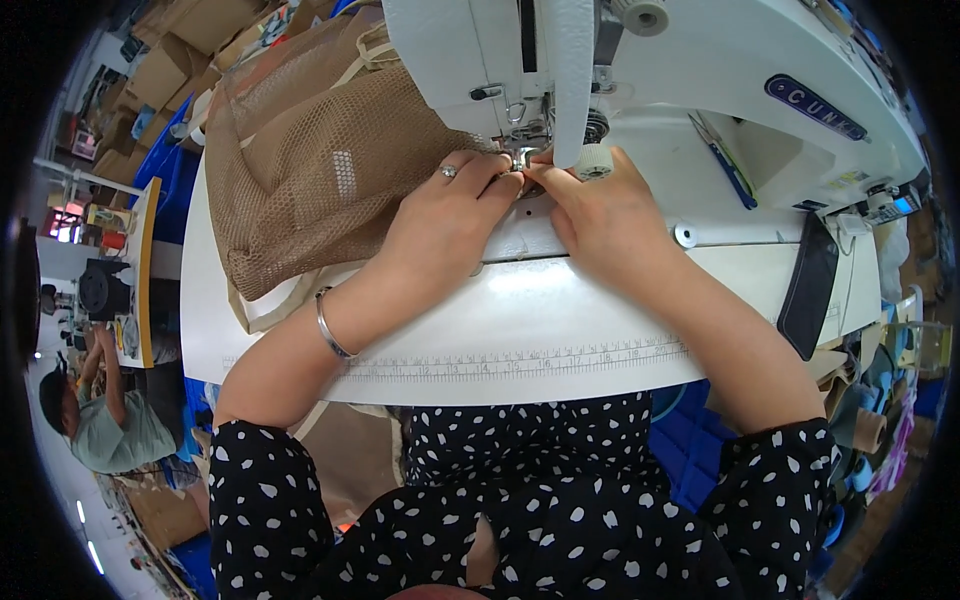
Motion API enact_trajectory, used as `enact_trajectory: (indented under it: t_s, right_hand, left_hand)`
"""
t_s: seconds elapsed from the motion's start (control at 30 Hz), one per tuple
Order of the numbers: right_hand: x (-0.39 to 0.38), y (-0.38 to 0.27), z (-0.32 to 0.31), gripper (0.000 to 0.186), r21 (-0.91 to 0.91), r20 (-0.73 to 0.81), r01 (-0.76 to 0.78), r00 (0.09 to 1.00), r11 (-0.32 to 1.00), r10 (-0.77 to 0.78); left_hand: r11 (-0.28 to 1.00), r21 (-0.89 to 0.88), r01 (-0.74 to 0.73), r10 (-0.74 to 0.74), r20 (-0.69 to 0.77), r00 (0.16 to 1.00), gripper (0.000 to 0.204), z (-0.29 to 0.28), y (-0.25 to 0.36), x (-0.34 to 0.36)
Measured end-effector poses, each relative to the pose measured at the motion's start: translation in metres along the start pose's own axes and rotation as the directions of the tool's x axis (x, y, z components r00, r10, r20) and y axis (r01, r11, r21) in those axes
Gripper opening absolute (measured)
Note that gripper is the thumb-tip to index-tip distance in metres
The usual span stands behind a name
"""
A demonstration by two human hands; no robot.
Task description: Sewing a tan mesh bag using an industrial sewing machine.
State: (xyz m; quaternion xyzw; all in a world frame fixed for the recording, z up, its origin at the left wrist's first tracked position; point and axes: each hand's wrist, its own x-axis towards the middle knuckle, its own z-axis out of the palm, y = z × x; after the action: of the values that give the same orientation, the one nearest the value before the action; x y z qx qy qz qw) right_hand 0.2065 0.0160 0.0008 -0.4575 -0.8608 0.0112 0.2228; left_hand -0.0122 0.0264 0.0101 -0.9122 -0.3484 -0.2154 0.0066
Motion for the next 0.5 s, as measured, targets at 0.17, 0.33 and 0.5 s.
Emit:
enact_trajectory:
  t_s: [0.17,0.33,0.5]
  right_hand:
    - [0.003,-0.001,-0.004,0.039,0.040,-0.053,0.015,0.999,0.999,-0.013]
    - [0.012,0.024,0.004,0.033,0.188,0.021,-0.089,0.996,0.978,0.086]
    - [0.023,0.028,-0.002,0.026,0.176,0.213,-0.305,0.940,0.936,0.267]
  left_hand:
    - [0.995,0.092,-0.050,0.054,-0.049,0.997,0.030,0.002,0.001,0.000]
    - [0.976,0.198,-0.092,0.088,0.024,0.996,0.031,-0.004,0.006,-0.001]
    - [0.991,0.131,0.031,-0.032,0.000,0.999,0.033,-0.002,0.009,-0.005]
